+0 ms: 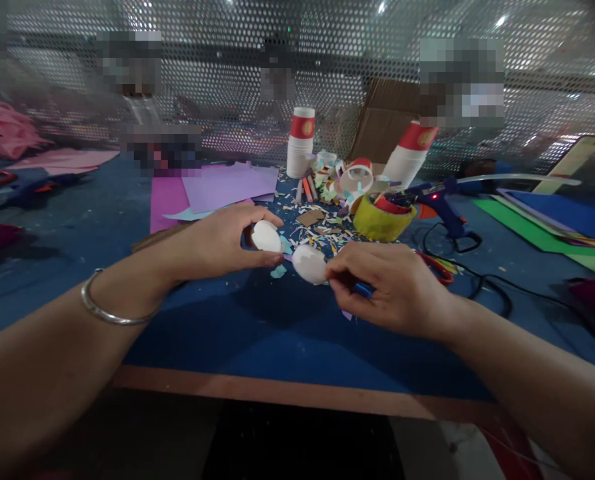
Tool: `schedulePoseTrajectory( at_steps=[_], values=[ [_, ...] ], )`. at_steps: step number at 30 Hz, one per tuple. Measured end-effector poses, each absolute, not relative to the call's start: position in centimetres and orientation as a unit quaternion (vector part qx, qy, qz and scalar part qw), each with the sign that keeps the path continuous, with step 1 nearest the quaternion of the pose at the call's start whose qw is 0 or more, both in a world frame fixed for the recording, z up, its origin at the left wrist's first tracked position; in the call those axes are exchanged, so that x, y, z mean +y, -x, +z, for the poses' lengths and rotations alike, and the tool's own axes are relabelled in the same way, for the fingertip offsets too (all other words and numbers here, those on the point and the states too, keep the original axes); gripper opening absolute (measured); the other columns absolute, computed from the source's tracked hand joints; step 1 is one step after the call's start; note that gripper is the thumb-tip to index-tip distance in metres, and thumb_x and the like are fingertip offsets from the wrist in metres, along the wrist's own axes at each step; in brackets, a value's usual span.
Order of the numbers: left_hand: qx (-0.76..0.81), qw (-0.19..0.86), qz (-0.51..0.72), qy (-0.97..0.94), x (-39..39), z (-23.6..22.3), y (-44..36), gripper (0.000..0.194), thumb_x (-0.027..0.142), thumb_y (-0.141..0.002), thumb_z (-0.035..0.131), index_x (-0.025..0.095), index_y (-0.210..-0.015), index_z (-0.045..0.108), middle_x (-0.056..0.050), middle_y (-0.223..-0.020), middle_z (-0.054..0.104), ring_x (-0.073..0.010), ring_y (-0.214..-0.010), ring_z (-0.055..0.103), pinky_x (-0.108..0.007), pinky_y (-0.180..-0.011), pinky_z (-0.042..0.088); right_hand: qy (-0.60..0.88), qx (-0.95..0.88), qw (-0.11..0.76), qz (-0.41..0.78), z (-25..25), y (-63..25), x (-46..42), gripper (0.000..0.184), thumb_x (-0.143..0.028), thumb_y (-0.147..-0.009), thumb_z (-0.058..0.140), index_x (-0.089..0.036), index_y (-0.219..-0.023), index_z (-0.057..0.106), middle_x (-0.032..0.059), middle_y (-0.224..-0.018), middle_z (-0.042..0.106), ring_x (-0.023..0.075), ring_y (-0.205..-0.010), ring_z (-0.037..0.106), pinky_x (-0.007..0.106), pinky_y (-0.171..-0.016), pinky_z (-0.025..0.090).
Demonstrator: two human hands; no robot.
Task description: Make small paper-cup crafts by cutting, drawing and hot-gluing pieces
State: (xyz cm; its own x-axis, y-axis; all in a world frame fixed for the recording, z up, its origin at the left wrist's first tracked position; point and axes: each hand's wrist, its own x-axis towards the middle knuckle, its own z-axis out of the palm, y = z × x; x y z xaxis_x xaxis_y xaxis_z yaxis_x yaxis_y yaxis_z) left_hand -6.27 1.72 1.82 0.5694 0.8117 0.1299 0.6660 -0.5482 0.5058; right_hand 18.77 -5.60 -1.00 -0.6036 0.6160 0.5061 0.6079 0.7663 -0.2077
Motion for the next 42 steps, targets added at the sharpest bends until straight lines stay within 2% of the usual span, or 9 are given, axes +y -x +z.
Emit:
schedulePoseTrajectory(
  at_steps=[4,9,14,18,21,27,37,40,42],
  values=[
    [0.421,0.199,0.148,-0.872,2.7,1.6,7.0,0.058,0.057,-0.074,0.074,0.024,-0.122,0.067,-0.008,-0.116,0.067,-0.0239,-0.095,0.062,-0.030,-0.082,0.043,0.309,-0.923,0.221,0.058,-1.3,-18.9,-5.3,0.014,-0.016,-0.091,0.051,-0.017,-0.092,0.065,0.0038,-0.082,0.070,0.0139,-0.073,0.063,0.025,-0.067,0.046],
    [0.385,0.225,0.117,-0.887,3.4,0.9,7.8,0.058,0.052,-0.073,0.077,0.029,-0.126,0.065,-0.007,-0.116,0.065,-0.0259,-0.104,0.059,-0.032,-0.089,0.041,0.399,-0.901,0.165,0.036,-1.0,-20.0,-4.6,0.012,-0.022,-0.090,0.054,-0.018,-0.088,0.065,0.0031,-0.079,0.068,0.0135,-0.067,0.059,0.025,-0.060,0.039],
    [0.401,0.244,0.121,-0.875,3.1,1.5,8.0,0.056,0.047,-0.066,0.084,0.029,-0.117,0.072,-0.006,-0.104,0.066,-0.0248,-0.091,0.059,-0.031,-0.083,0.040,0.489,-0.867,0.079,0.052,-0.6,-20.9,-4.0,0.007,-0.025,-0.085,0.059,-0.020,-0.082,0.061,0.0006,-0.073,0.065,0.0127,-0.059,0.054,0.026,-0.055,0.030],
    [0.421,0.225,0.100,-0.873,2.9,1.8,8.1,0.054,0.046,-0.059,0.087,0.032,-0.110,0.076,-0.005,-0.095,0.066,-0.0259,-0.088,0.059,-0.031,-0.079,0.040,0.525,-0.848,0.060,0.043,-0.5,-20.9,-3.9,0.007,-0.026,-0.085,0.058,-0.021,-0.082,0.061,0.0004,-0.070,0.063,0.0132,-0.057,0.051,0.027,-0.053,0.027],
    [0.415,0.186,0.053,-0.889,3.1,1.6,8.6,0.058,0.054,-0.064,0.082,0.034,-0.117,0.073,-0.006,-0.102,0.066,-0.0281,-0.094,0.061,-0.032,-0.079,0.042,0.550,-0.833,0.051,0.017,-0.6,-21.0,-3.7,0.012,-0.029,-0.086,0.057,-0.021,-0.077,0.059,0.0008,-0.068,0.062,0.0138,-0.056,0.049,0.028,-0.053,0.025],
    [0.400,0.134,-0.009,-0.907,3.1,1.6,9.0,0.065,0.063,-0.071,0.073,0.032,-0.127,0.067,-0.009,-0.116,0.067,-0.0299,-0.101,0.062,-0.034,-0.081,0.045,0.565,-0.823,0.030,0.056,-0.6,-21.3,-3.3,0.020,-0.035,-0.090,0.053,-0.020,-0.079,0.059,0.0025,-0.069,0.064,0.0139,-0.057,0.051,0.029,-0.053,0.026],
    [0.442,0.160,-0.034,-0.882,2.5,2.0,8.1,0.080,0.053,-0.075,0.073,0.028,-0.147,0.046,-0.009,-0.134,0.060,-0.0247,-0.098,0.062,-0.032,-0.078,0.047,0.581,-0.812,-0.009,0.055,-0.2,-21.0,-3.3,0.021,-0.037,-0.093,0.051,-0.020,-0.084,0.058,0.0037,-0.076,0.066,0.0157,-0.062,0.055,0.028,-0.057,0.030],
    [0.450,0.152,-0.009,-0.880,2.4,2.1,8.0,0.079,0.056,-0.075,0.073,0.028,-0.145,0.048,-0.009,-0.130,0.060,-0.0245,-0.095,0.062,-0.033,-0.077,0.047,0.582,-0.812,-0.004,0.043,-0.3,-21.1,-3.2,0.023,-0.037,-0.095,0.049,-0.020,-0.083,0.058,0.0049,-0.077,0.067,0.0166,-0.065,0.056,0.028,-0.057,0.030],
    [0.448,0.154,0.022,-0.880,2.3,2.2,7.8,0.069,0.057,-0.078,0.069,0.027,-0.138,0.055,-0.009,-0.118,0.063,-0.0226,-0.088,0.061,-0.032,-0.072,0.047,0.584,-0.811,0.001,0.036,-0.4,-21.2,-3.1,0.023,-0.035,-0.096,0.048,-0.020,-0.084,0.060,0.0056,-0.079,0.068,0.0174,-0.066,0.058,0.028,-0.057,0.030]
  ],
)
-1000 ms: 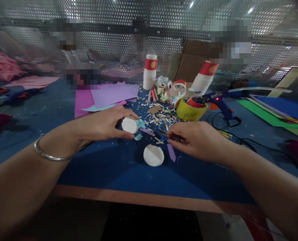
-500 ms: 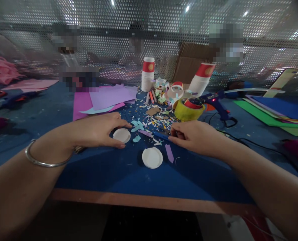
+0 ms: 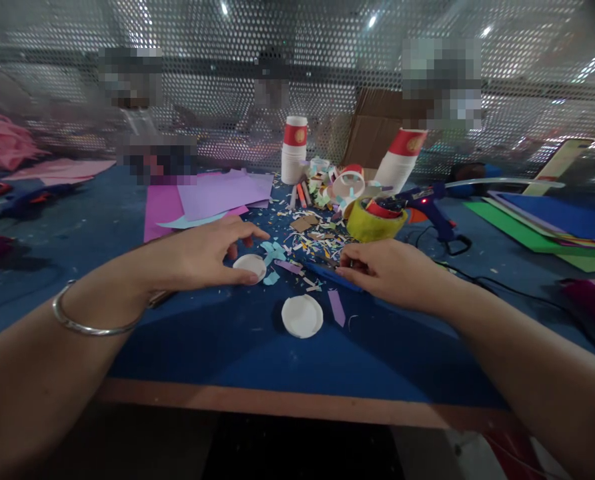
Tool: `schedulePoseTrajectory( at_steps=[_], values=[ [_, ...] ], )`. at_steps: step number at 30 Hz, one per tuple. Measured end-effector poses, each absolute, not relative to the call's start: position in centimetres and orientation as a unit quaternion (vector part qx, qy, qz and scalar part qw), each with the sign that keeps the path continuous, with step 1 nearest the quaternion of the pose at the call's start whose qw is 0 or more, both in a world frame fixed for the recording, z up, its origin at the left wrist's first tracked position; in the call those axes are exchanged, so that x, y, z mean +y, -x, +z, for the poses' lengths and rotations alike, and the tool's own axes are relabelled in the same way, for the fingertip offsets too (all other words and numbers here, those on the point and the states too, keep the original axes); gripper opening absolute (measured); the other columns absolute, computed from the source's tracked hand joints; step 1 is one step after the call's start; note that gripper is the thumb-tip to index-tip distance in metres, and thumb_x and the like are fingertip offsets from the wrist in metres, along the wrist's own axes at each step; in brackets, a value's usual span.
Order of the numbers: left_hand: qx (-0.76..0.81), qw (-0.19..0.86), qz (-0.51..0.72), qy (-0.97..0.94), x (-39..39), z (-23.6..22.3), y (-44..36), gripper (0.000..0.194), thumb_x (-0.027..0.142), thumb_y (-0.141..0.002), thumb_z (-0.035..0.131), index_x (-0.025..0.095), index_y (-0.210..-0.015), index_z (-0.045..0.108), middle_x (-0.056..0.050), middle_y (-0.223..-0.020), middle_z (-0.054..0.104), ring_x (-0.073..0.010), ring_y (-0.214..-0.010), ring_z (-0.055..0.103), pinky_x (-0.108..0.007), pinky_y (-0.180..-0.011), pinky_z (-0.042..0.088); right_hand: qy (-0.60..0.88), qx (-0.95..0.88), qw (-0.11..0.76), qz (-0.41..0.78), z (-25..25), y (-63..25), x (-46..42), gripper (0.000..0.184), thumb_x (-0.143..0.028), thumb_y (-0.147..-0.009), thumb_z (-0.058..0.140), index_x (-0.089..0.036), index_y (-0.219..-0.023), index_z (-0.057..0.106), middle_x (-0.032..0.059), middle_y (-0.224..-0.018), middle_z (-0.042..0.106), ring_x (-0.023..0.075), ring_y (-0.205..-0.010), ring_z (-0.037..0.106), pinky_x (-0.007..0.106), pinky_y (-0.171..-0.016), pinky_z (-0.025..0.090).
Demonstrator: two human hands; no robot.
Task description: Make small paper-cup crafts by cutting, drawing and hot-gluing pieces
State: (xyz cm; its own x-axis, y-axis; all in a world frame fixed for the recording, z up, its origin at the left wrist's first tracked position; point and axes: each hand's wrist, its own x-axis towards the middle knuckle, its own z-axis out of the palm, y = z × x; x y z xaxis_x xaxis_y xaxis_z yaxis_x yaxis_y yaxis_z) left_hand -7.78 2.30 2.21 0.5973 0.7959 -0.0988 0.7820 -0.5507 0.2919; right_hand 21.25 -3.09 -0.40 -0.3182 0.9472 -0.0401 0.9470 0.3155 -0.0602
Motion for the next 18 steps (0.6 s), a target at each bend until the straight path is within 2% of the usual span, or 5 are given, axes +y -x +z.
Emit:
schedulePoseTrajectory(
  at_steps=[3,7,10,13,18],
  values=[
    [0.444,0.175,0.108,-0.872,2.4,2.0,7.2,0.043,0.048,-0.084,0.065,0.023,-0.119,0.067,-0.006,-0.098,0.065,-0.0178,-0.076,0.059,-0.029,-0.065,0.045,0.598,-0.800,0.043,0.035,-0.5,-21.7,-2.7,0.019,-0.034,-0.094,0.050,-0.021,-0.089,0.064,0.0046,-0.080,0.070,0.0182,-0.068,0.060,0.028,-0.057,0.032],
    [0.435,0.176,0.205,-0.859,2.6,0.9,6.2,0.021,0.034,-0.087,0.061,0.020,-0.097,0.072,-0.005,-0.093,0.065,-0.0149,-0.075,0.059,-0.028,-0.066,0.046,0.630,-0.760,0.156,0.020,-0.5,-23.1,-1.9,0.016,-0.034,-0.090,0.055,-0.021,-0.085,0.063,0.0028,-0.074,0.070,0.0170,-0.065,0.060,0.028,-0.058,0.036],
    [0.446,0.146,0.246,-0.848,2.8,0.0,5.5,0.019,0.029,-0.087,0.059,0.019,-0.097,0.073,-0.006,-0.095,0.067,-0.0147,-0.076,0.059,-0.028,-0.069,0.047,0.638,-0.737,0.222,0.021,-0.6,-24.2,-1.2,0.017,-0.035,-0.087,0.058,-0.021,-0.078,0.062,0.0027,-0.072,0.069,0.0164,-0.062,0.059,0.028,-0.057,0.039],
    [0.450,0.126,0.215,-0.857,3.6,-0.3,4.6,0.020,0.027,-0.087,0.059,0.018,-0.097,0.074,-0.006,-0.093,0.068,-0.0150,-0.074,0.059,-0.029,-0.068,0.045,0.637,-0.726,0.258,0.028,-0.7,-24.8,-0.8,0.017,-0.034,-0.085,0.059,-0.021,-0.074,0.062,0.0024,-0.068,0.068,0.0159,-0.060,0.059,0.029,-0.057,0.040],
    [0.454,0.112,0.187,-0.864,6.8,0.2,2.2,0.027,0.033,-0.084,0.062,0.017,-0.104,0.074,-0.007,-0.093,0.072,-0.0189,-0.080,0.062,-0.031,-0.072,0.044,0.640,-0.710,0.295,0.012,-0.7,-24.8,-0.7,0.017,-0.033,-0.083,0.061,-0.020,-0.072,0.063,0.0018,-0.064,0.067,0.0143,-0.054,0.056,0.028,-0.054,0.038]
  ],
)
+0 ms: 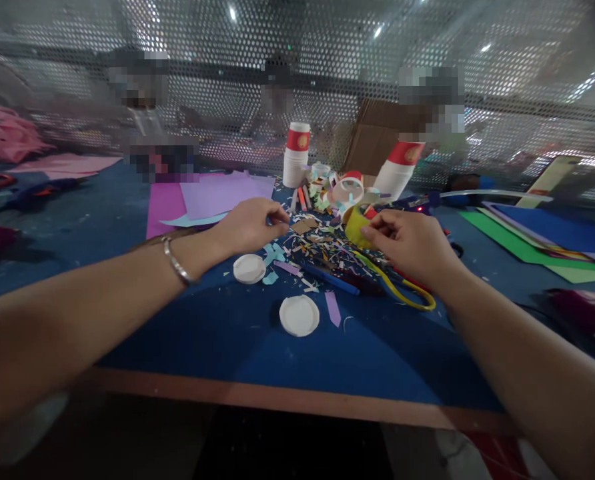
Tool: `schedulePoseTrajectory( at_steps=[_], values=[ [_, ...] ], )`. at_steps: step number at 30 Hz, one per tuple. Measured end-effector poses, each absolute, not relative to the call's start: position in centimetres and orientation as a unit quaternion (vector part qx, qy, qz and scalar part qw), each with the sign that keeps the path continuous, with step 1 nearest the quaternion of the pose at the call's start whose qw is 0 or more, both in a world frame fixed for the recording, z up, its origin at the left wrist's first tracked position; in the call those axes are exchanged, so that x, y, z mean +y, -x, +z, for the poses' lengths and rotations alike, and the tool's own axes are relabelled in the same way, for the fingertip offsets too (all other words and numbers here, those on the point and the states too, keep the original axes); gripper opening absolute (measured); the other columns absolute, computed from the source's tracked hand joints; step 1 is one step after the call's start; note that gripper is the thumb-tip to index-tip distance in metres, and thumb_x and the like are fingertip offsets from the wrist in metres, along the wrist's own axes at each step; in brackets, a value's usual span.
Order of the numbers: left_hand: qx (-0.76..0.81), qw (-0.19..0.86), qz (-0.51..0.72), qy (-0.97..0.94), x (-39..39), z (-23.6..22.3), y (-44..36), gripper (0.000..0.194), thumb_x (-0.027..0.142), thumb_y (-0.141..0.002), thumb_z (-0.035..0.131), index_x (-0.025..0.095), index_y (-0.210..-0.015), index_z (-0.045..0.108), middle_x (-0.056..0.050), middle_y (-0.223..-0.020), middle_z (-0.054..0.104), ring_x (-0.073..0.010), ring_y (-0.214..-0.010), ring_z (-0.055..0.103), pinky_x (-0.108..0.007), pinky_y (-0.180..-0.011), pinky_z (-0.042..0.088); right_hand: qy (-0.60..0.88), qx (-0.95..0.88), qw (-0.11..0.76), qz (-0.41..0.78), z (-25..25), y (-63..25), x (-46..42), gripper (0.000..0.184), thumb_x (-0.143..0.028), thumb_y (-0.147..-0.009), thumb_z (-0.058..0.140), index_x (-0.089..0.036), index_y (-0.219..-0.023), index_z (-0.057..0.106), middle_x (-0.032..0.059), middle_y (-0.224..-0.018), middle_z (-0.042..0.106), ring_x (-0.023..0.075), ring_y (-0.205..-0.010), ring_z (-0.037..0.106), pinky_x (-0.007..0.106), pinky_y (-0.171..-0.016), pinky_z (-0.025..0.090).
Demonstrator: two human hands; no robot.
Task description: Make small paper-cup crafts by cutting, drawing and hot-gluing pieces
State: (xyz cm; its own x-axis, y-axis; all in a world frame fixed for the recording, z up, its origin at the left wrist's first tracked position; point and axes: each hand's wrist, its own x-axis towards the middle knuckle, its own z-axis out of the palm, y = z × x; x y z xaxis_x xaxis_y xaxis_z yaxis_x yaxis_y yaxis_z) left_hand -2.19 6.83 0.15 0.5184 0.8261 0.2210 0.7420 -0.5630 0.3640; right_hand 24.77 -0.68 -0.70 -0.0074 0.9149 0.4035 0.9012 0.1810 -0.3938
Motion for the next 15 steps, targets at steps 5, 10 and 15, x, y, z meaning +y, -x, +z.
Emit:
schedulePoseTrajectory(
  at_steps=[5,10,15],
  values=[
    [0.462,0.111,0.147,-0.868,10.3,-0.4,-1.2,0.035,0.042,-0.074,0.072,0.013,-0.095,0.074,-0.011,-0.092,0.072,-0.0234,-0.081,0.063,-0.033,-0.069,0.042,0.628,-0.714,0.309,0.018,-0.7,-24.8,-0.7,0.018,-0.032,-0.083,0.061,-0.020,-0.070,0.062,0.0018,-0.063,0.066,0.0134,-0.052,0.053,0.027,-0.054,0.038],
    [0.452,0.136,0.147,-0.869,11.7,-1.7,-2.8,0.030,0.029,-0.065,0.077,0.013,-0.090,0.072,-0.010,-0.090,0.071,-0.0226,-0.079,0.062,-0.033,-0.068,0.043,0.623,-0.719,0.306,0.024,-0.8,-24.9,-0.7,0.017,-0.032,-0.083,0.061,-0.020,-0.072,0.063,0.0022,-0.064,0.067,0.0139,-0.055,0.055,0.028,-0.055,0.039],
    [0.424,0.168,0.198,-0.868,10.7,-0.6,-1.9,0.020,0.024,-0.072,0.070,0.013,-0.088,0.070,-0.007,-0.088,0.072,-0.0181,-0.080,0.064,-0.032,-0.074,0.046,0.627,-0.718,0.300,0.030,-0.7,-24.6,-0.8,0.019,-0.034,-0.084,0.061,-0.019,-0.073,0.064,0.0027,-0.063,0.067,0.0141,-0.055,0.057,0.028,-0.056,0.040]
  ],
)
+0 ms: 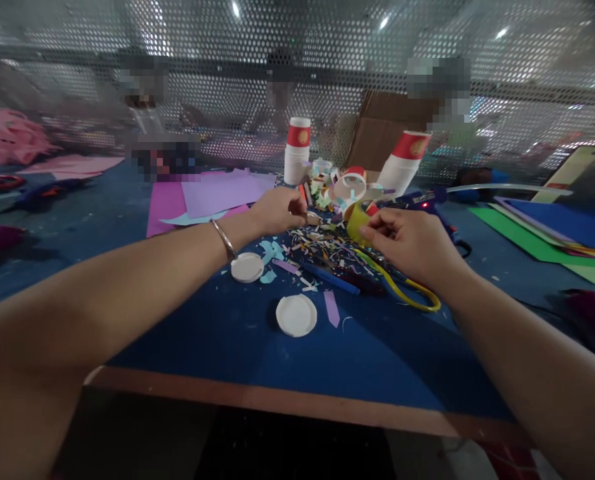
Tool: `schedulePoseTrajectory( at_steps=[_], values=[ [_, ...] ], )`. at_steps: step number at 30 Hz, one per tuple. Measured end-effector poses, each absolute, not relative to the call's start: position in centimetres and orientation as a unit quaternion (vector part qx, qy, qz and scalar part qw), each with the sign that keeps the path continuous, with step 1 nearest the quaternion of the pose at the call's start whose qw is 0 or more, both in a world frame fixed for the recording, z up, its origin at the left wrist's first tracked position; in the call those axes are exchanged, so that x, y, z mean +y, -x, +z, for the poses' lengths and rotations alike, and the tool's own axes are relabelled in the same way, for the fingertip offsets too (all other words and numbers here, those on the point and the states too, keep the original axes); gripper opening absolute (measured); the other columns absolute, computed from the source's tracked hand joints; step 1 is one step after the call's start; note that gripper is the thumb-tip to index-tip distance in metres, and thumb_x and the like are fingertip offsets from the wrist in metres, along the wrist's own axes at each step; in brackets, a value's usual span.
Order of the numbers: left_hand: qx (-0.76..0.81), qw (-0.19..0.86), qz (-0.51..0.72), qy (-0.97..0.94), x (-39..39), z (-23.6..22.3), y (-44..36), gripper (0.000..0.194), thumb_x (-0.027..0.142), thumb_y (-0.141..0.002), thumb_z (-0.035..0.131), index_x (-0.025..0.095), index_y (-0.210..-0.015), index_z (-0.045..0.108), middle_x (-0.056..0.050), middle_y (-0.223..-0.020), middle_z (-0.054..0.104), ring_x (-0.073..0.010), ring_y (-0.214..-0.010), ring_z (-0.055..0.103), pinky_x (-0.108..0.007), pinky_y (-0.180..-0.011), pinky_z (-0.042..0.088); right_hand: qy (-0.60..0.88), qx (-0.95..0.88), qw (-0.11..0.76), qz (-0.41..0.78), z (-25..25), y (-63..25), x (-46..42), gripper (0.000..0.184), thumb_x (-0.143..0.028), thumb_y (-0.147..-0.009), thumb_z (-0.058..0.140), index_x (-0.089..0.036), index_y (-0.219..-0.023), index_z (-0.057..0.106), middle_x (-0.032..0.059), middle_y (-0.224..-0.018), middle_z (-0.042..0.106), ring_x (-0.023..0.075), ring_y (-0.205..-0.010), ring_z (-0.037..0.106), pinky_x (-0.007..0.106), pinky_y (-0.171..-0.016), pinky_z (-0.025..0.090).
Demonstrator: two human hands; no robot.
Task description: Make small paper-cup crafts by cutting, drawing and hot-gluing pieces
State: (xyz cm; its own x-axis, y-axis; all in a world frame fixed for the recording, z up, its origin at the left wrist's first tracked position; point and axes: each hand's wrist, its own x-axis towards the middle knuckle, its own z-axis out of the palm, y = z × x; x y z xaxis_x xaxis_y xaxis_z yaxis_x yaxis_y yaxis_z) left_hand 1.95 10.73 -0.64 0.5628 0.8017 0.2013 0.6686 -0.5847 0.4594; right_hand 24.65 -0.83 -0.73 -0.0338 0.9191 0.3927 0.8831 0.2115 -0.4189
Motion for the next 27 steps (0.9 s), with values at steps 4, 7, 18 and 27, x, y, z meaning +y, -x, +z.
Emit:
schedulePoseTrajectory(
  at_steps=[4,7,18,27],
  values=[
    [0.373,0.258,0.254,-0.854,7.6,1.4,0.5,0.018,0.024,-0.073,0.070,0.016,-0.088,0.067,-0.005,-0.086,0.073,-0.0156,-0.077,0.066,-0.029,-0.072,0.050,0.623,-0.725,0.291,0.032,-0.6,-24.4,-1.0,0.018,-0.034,-0.083,0.061,-0.019,-0.074,0.065,0.0026,-0.063,0.067,0.0147,-0.055,0.056,0.029,-0.055,0.039],
    [0.382,0.277,0.235,-0.849,4.8,2.2,3.0,0.014,0.024,-0.070,0.073,0.019,-0.081,0.066,-0.001,-0.083,0.073,-0.0171,-0.081,0.069,-0.030,-0.076,0.053,0.617,-0.731,0.287,0.043,-0.6,-24.1,-1.1,0.019,-0.035,-0.085,0.060,-0.020,-0.074,0.065,0.0017,-0.062,0.066,0.0144,-0.054,0.056,0.028,-0.054,0.040],
    [0.394,0.198,0.088,-0.893,1.6,1.4,8.5,0.016,0.022,-0.082,0.061,0.022,-0.095,0.070,-0.003,-0.106,0.072,-0.0180,-0.096,0.067,-0.028,-0.080,0.049,0.608,-0.744,0.275,0.044,-1.9,-23.6,-0.9,0.023,-0.040,-0.087,0.059,-0.021,-0.075,0.063,0.0016,-0.065,0.067,0.0152,-0.058,0.060,0.027,-0.057,0.042],
    [0.437,0.145,0.086,-0.883,1.2,1.3,7.6,0.023,0.039,-0.081,0.070,0.022,-0.097,0.068,-0.004,-0.100,0.073,-0.0174,-0.081,0.063,-0.028,-0.068,0.042,0.608,-0.746,0.263,0.062,-1.7,-23.1,-1.0,0.021,-0.038,-0.086,0.061,-0.021,-0.073,0.062,0.0007,-0.062,0.065,0.0141,-0.055,0.058,0.027,-0.055,0.041]
  ],
)
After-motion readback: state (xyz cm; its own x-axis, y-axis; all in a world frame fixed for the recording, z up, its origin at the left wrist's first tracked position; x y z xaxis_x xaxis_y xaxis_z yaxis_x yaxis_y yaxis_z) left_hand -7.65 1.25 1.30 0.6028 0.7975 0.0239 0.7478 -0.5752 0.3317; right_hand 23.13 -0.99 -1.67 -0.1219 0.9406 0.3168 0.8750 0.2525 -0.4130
